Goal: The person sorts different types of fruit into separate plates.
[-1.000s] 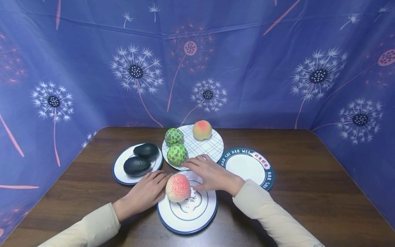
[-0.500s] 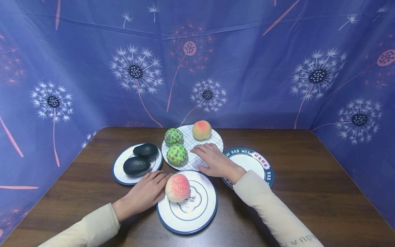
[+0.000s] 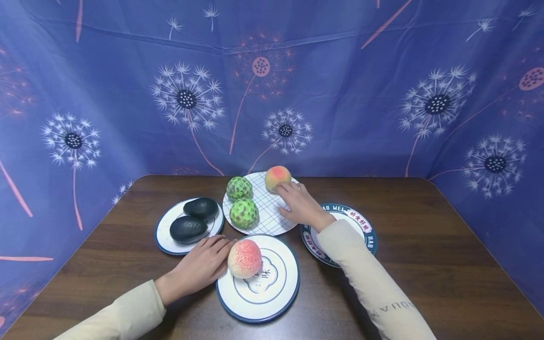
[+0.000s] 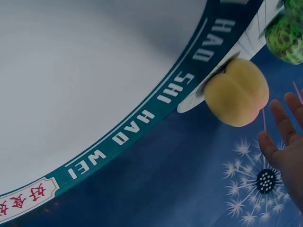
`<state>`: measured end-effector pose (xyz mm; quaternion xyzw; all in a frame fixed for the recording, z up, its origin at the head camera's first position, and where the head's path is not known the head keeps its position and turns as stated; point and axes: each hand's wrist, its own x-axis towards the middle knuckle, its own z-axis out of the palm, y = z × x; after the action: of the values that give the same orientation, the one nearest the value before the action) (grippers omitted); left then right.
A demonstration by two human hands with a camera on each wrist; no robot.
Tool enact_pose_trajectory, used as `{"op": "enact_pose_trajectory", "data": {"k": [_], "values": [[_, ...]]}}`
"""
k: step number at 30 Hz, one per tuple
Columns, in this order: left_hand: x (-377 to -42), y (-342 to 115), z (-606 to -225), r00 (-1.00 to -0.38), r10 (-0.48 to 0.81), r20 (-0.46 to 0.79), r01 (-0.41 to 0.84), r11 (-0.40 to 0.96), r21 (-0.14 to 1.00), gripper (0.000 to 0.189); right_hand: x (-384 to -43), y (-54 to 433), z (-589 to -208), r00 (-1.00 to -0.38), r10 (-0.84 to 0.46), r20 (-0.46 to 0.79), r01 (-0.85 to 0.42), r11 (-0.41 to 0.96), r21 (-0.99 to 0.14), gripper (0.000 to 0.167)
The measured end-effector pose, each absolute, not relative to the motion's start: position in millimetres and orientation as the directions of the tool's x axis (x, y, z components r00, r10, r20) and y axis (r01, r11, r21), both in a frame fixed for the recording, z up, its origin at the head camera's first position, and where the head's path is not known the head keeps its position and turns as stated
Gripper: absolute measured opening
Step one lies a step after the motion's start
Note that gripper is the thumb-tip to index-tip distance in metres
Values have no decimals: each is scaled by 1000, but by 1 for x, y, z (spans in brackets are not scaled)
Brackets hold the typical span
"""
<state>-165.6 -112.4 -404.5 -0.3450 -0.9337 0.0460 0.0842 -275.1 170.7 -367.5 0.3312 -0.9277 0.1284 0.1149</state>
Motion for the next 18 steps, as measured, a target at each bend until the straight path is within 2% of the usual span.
{"op": "enact_pose_trajectory", "data": {"k": [10,18], "values": [[-165,-112,-404,-748,653,117,638,756,-144,47,-300,167,-359,-815,-523,248,-566,810,-151,57],[-165,-112,-403,-750,652,112,637,757,-144,47,-312,163,-360,-836,-486,256,-529,837,-139,60]]}}
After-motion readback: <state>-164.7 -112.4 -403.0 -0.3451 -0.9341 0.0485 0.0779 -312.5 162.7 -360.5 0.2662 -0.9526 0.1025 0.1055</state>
